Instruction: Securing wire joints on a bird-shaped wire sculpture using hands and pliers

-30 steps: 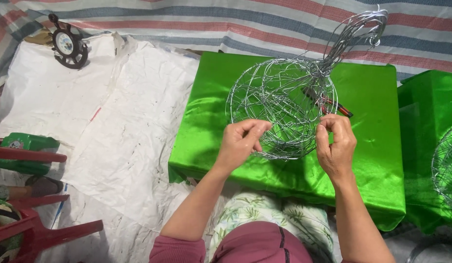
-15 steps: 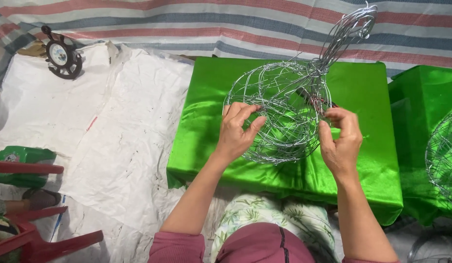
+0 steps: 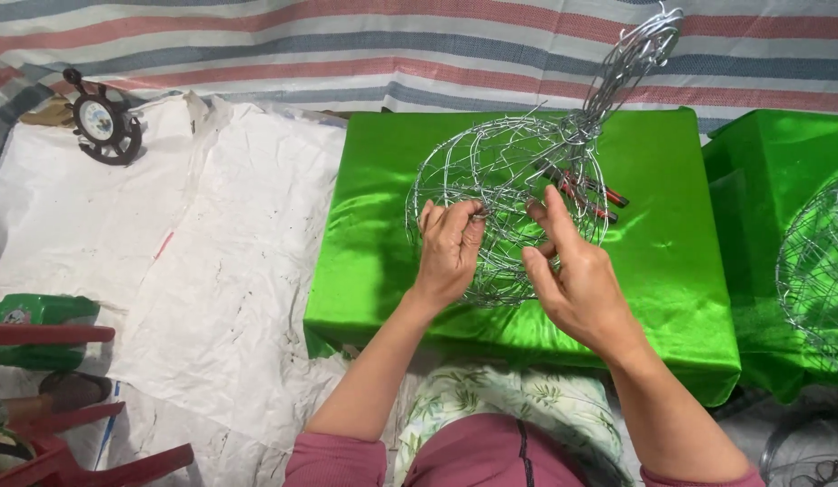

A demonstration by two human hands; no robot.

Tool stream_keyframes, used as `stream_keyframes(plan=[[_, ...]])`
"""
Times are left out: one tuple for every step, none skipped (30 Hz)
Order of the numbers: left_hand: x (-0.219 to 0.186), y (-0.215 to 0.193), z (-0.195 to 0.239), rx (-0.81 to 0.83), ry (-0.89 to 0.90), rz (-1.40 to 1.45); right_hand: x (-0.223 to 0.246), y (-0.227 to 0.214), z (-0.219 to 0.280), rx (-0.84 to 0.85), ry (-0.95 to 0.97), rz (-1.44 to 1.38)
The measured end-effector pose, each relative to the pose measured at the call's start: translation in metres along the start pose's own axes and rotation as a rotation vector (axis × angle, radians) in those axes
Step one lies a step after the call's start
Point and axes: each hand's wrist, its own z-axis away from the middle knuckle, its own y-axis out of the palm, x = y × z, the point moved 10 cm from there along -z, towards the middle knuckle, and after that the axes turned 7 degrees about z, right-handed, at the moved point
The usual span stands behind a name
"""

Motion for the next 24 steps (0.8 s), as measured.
stream_keyframes(plan=[[-0.002,0.002,0.000,0.003,0.004,0.001,0.001,0.001,-0.001,-0.005,0.001,0.001],[-0.005,0.003,0.001,-0.011,0.006,0.018,-0.002,0.002,-0.001,-0.011,0.049,-0.008],[-0.007,0.003,0.002,-0.024,0.009,0.034,-0.006,0.004,-0.001,-0.018,0.097,-0.017],[-0.005,0.004,0.002,-0.024,0.009,0.035,-0.009,0.007,0.000,-0.018,0.097,-0.016],[-0.004,0.004,0.003,-0.034,0.018,0.025,-0.013,0.006,0.000,-0.059,0.100,-0.080],[-0.003,0.003,0.005,-0.047,0.026,0.012,-0.016,0.006,0.001,-0.097,0.101,-0.145],[-0.005,0.002,0.004,-0.048,0.025,0.012,-0.024,0.011,0.001,-0.096,0.100,-0.145],[-0.008,0.001,0.003,-0.052,0.023,0.011,-0.033,0.013,0.002,-0.145,0.100,-0.341],[-0.011,0.000,0.001,-0.055,0.021,0.010,-0.044,0.015,0.002,-0.193,0.100,-0.537],[-0.011,0.000,0.001,-0.054,0.022,0.009,-0.047,0.016,0.003,-0.194,0.100,-0.538],[-0.012,0.001,0.001,-0.048,0.024,0.006,-0.051,0.016,0.004,-0.207,0.096,-0.577],[-0.013,0.002,0.001,-0.042,0.026,0.004,-0.055,0.015,0.004,-0.222,0.092,-0.614],[-0.017,0.001,0.000,-0.041,0.028,0.005,-0.058,0.014,0.003,-0.224,0.092,-0.614],[-0.019,0.000,0.001,-0.034,0.020,0.005,-0.060,0.014,0.002,-0.224,0.099,-0.607],[-0.021,-0.001,0.001,-0.028,0.012,0.004,-0.063,0.013,0.001,-0.223,0.106,-0.599],[-0.022,-0.002,0.000,-0.028,0.012,0.003,-0.061,0.011,0.001,-0.222,0.106,-0.601],[-0.023,-0.002,0.000,-0.017,0.011,-0.003,-0.059,0.010,0.001,-0.220,0.119,-0.575],[-0.024,-0.003,0.000,-0.009,0.010,-0.008,-0.057,0.008,0.001,-0.216,0.130,-0.549],[-0.024,-0.004,0.002,-0.012,0.009,-0.009,-0.058,0.009,0.002,-0.214,0.129,-0.550],[-0.024,-0.004,0.003,-0.001,0.009,-0.022,-0.061,0.009,0.003,-0.231,0.141,-0.551],[-0.024,-0.004,0.004,0.009,0.010,-0.034,-0.064,0.009,0.004,-0.248,0.153,-0.552],[-0.021,-0.003,0.004,0.009,0.012,-0.036,-0.066,0.009,0.003,-0.250,0.151,-0.554],[-0.019,-0.003,0.005,0.008,0.019,-0.047,-0.067,0.009,0.002,-0.247,0.146,-0.556],[-0.017,-0.002,0.006,0.010,0.025,-0.056,-0.070,0.009,0.003,-0.244,0.144,-0.558]])
